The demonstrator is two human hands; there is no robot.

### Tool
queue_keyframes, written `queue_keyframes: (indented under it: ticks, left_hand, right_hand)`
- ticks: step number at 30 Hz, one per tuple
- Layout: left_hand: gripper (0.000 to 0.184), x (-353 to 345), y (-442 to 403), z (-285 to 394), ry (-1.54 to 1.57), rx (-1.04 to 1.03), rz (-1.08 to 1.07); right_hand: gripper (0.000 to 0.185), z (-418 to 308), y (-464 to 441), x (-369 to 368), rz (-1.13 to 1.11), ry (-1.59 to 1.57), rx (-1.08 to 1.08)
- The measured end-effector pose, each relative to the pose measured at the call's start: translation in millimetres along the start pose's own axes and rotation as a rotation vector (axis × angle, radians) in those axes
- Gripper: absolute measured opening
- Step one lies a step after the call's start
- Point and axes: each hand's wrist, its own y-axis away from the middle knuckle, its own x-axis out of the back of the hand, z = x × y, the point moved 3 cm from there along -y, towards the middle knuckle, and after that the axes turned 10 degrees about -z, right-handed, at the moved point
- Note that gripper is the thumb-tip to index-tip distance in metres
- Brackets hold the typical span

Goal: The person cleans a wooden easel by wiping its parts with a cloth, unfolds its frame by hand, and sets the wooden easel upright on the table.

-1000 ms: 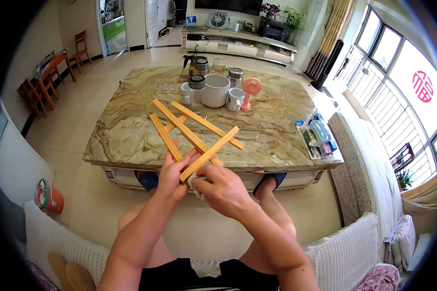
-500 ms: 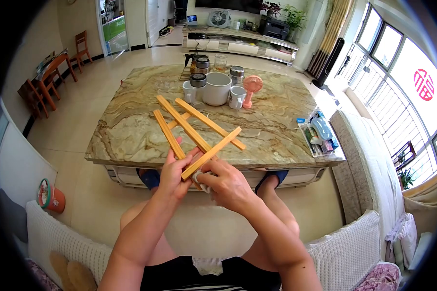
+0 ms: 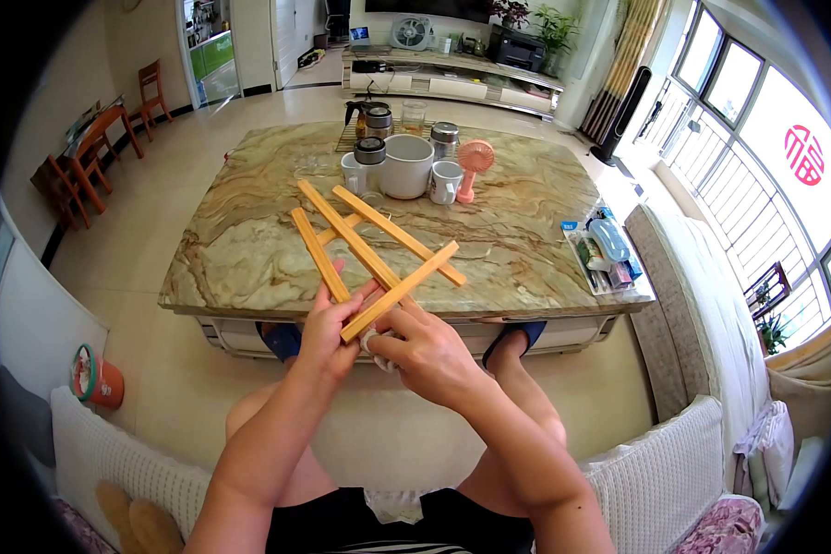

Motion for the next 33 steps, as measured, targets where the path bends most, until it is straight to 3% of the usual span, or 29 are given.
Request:
queue_keyframes:
  ticks: [6,14,19,22,26,29,32,33]
  left_hand:
    - [0.065,-3,1,0,-0.012,-0.018,-0.013]
    - [0.065,-13,5,-5,0.026,0.029,-0.063]
    - [0.065,-14,7,-3,0.020,-0.010,-0.066]
    - [0.064,-12,7,-3,-0.024,-0.031,-0.039]
    - [0.064,-6,7,-5,-0.027,0.002,-0.048]
    - [0.065,-9,8,-4,-0.008,0.004,-0.081]
    - [0.066,-12,10,-1,-0.004,0.005,-0.104]
    - [0.066,-13,11,0,0.006,0.004,-0.108]
  right_hand:
    - [0.029,-6,1,2,0.015,0.019,-0.034]
    - [0.034,19,10,11,0.061,0.066,-0.353]
    - [0.030,4,5,5,0.059,0.044,-0.205]
    - [0.021,-17,-5,-5,0.014,0.086,0.005]
    - [0.026,-8,-2,-3,0.061,0.082,-0.008]
    - [0.030,3,5,7,0.048,0.052,-0.109]
    - [0.028,20,18,27,0.065,0.031,-0.416]
    - [0.028,24,22,34,0.067,0.034,-0.418]
